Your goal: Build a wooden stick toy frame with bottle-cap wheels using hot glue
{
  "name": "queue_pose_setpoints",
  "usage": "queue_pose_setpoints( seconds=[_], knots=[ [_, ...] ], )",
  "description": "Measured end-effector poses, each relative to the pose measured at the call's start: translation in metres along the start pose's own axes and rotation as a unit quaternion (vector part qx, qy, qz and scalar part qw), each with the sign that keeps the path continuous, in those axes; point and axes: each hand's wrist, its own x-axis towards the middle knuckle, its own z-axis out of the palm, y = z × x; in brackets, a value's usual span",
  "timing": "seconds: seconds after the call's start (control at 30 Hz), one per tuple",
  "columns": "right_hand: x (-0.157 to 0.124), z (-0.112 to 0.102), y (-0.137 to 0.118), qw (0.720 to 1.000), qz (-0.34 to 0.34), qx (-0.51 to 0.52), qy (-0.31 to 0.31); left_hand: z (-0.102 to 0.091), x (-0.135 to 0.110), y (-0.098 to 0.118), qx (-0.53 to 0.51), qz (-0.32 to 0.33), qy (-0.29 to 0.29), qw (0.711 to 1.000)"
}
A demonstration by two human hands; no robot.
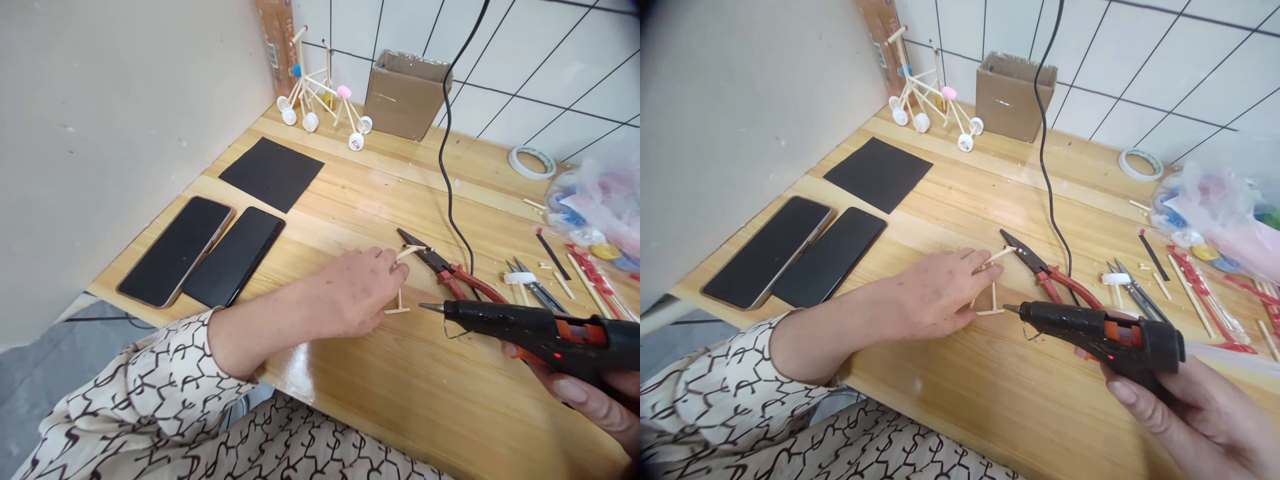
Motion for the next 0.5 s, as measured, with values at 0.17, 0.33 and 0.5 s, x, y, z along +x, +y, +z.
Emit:
queue_pose_setpoints(
  seconds=[0.17, 0.33, 0.5],
  knots=[
    [0.026, 0.003, -0.058, 0.996, -0.061, -0.058, 0.025, -0.002, 0.0, 0.0, -0.001, -0.001, -0.007, 1.0],
    [0.025, 0.004, -0.055, 0.997, -0.056, -0.055, 0.009, -0.001, 0.0, 0.0, -0.006, 0.0, -0.001, 1.0],
    [0.031, 0.008, -0.064, 0.998, -0.059, 0.012, -0.019, 0.001, 0.0, -0.003, -0.013, 0.004, 0.001, 1.0]
  ],
)
